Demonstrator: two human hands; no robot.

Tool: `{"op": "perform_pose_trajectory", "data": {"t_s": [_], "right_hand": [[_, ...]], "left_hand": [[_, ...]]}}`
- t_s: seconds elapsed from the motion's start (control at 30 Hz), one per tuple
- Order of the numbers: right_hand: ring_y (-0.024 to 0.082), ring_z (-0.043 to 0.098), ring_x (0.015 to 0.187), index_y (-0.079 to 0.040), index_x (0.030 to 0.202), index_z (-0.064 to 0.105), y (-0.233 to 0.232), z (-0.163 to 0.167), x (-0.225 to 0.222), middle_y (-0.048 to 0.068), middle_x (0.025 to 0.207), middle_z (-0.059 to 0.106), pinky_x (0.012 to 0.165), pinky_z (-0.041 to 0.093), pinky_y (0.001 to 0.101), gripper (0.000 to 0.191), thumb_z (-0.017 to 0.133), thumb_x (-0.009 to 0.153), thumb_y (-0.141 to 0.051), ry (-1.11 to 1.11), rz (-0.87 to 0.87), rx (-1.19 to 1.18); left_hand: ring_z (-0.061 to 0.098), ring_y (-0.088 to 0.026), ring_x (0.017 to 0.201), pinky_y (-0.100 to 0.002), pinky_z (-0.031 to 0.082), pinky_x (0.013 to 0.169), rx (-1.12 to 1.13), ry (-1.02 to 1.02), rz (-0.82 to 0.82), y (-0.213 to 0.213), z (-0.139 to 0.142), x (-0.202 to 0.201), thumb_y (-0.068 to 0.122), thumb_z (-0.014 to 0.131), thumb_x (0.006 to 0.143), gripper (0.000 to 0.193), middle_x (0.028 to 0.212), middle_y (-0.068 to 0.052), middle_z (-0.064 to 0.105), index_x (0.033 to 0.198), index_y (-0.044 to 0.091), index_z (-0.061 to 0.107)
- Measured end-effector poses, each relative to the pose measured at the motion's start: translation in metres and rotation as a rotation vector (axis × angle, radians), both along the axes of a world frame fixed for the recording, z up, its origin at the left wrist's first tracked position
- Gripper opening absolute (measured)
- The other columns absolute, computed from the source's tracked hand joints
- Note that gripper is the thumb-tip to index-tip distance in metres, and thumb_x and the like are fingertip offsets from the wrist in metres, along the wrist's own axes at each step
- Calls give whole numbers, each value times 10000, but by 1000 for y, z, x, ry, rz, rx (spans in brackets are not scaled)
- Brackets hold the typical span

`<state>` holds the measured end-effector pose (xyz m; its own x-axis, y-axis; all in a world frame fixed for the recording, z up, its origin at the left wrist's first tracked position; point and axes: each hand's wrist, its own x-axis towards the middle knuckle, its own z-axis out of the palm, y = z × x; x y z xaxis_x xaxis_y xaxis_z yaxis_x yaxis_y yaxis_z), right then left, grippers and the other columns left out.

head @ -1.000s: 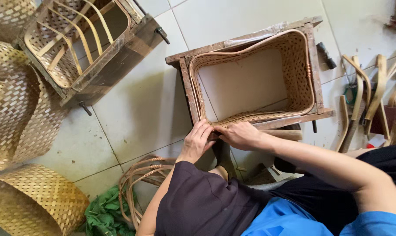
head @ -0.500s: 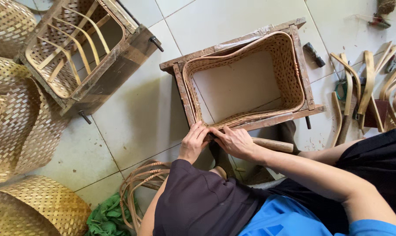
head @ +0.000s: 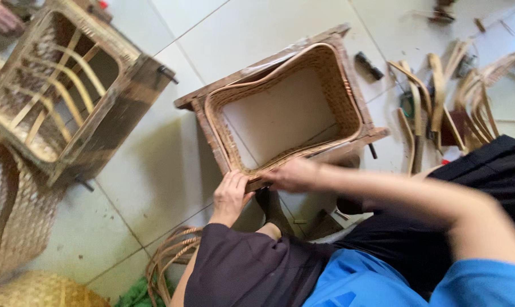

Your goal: The person assembles a rectangular woven basket by placing a pre-woven body into a wooden mold, then inserting and securing curved bamboo strips along the rim. They use a hammer to tap the strips into place and adjust the fit by hand.

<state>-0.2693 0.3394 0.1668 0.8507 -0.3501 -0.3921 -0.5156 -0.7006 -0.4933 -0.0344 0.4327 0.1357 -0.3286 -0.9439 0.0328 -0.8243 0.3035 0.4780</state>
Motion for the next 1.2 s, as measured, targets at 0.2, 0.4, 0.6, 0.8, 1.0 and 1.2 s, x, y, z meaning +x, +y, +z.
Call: {"op": "perform_pose_trajectory", "data": {"t_s": [0.2, 0.4, 0.6, 0.8, 1.0, 1.2], "right_hand": [[249, 776, 884, -333, 1447, 521, -160, 73, -128, 49, 1129, 738, 672, 633, 428, 432, 481, 1018, -312, 528, -239, -138], [307, 725, 1006, -245, 1406, 615, -171, 68, -214, 129, 1204, 738, 882, 566, 471, 458, 427, 1095, -524, 238, -750, 165], [254, 742, 636, -379, 1507, 504, -97, 19, -228, 63, 877, 768, 560, 602, 429, 546, 467, 973, -490, 385, -101, 114], [291, 682, 540, -335, 1422, 572, -85, 8, -222, 122, 687, 713, 485, 530, 442, 469, 456, 1006, -518, 339, -83, 54], [198, 609, 470, -384, 1528, 441, -66, 1, -217, 97, 696, 596, 405, 485, 372, 546, 412, 1013, -563, 439, -138, 50], [188, 565, 491, -350, 1544, 339, -23, -10, -239, 112, 812, 572, 356, 436, 361, 636, 542, 947, -432, 89, -287, -313]], "left_hand": [[607, -357, 1186, -442, 497, 1033, -192, 48, 72, -77, 29, 10, 250, 771, 849, 486, 1272, -169, 664, 1266, 29, 652], [659, -288, 1096, -411, 533, 976, -76, 200, -44, -156, 16, -49, 190, 756, 912, 203, 1145, -51, 731, 1111, 152, 748], [706, -289, 1012, -395, 561, 888, 284, 449, -200, -111, -17, -175, 180, 723, 893, 242, 1138, -91, 750, 1121, 111, 763], [741, -297, 954, -369, 595, 829, 324, 533, -85, -89, -27, -187, 163, 708, 933, 223, 1092, -112, 752, 1126, 59, 752], [751, -278, 934, -352, 605, 811, 240, 522, -76, -84, -27, -189, 182, 707, 951, 195, 1063, -108, 764, 1086, 52, 760], [753, -259, 884, -335, 614, 768, 111, 466, -83, -81, -31, -189, 184, 716, 960, 168, 1045, -99, 763, 1049, 48, 759]]}}
